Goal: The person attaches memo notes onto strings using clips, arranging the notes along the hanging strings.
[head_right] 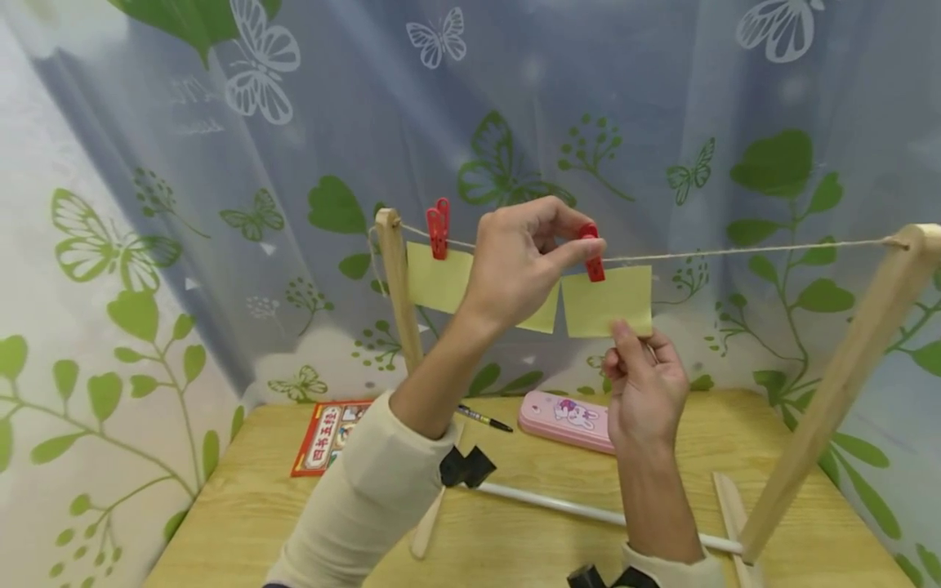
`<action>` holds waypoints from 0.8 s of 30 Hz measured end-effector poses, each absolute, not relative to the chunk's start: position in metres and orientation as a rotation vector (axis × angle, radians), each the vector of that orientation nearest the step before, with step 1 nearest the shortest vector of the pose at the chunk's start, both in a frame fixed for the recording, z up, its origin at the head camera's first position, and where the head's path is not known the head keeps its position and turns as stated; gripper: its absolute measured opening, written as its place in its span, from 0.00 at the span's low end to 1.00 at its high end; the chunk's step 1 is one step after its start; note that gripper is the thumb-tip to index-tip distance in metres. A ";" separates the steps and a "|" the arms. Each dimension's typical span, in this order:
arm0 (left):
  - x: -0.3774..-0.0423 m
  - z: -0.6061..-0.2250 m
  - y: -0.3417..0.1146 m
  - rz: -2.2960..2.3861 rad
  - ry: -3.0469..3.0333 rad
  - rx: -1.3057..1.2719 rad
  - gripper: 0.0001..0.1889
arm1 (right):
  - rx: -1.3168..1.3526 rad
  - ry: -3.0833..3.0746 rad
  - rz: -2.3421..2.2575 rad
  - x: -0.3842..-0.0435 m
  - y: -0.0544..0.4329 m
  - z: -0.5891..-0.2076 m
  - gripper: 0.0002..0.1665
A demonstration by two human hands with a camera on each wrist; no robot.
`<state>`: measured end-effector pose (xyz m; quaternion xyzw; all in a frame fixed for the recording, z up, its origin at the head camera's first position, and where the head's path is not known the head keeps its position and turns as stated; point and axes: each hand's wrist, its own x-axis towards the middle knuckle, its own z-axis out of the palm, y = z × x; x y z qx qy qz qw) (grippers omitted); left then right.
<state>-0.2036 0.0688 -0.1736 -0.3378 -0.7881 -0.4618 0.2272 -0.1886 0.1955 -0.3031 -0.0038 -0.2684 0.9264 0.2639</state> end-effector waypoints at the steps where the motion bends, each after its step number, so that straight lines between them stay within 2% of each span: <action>1: -0.204 -0.174 0.069 -1.270 -2.174 -0.935 0.08 | -0.008 -0.726 2.502 -0.188 0.195 -0.303 0.08; 9: -0.204 -0.176 0.072 -1.212 -2.222 -0.950 0.10 | 0.004 -0.712 2.502 -0.187 0.193 -0.304 0.11; 18: -0.201 -0.178 0.074 -1.216 -2.306 -0.900 0.19 | 0.037 -0.680 2.519 -0.185 0.192 -0.305 0.11; 24: -0.199 -0.180 0.074 -1.141 -2.280 -0.936 0.21 | 0.038 -0.695 2.516 -0.184 0.192 -0.305 0.12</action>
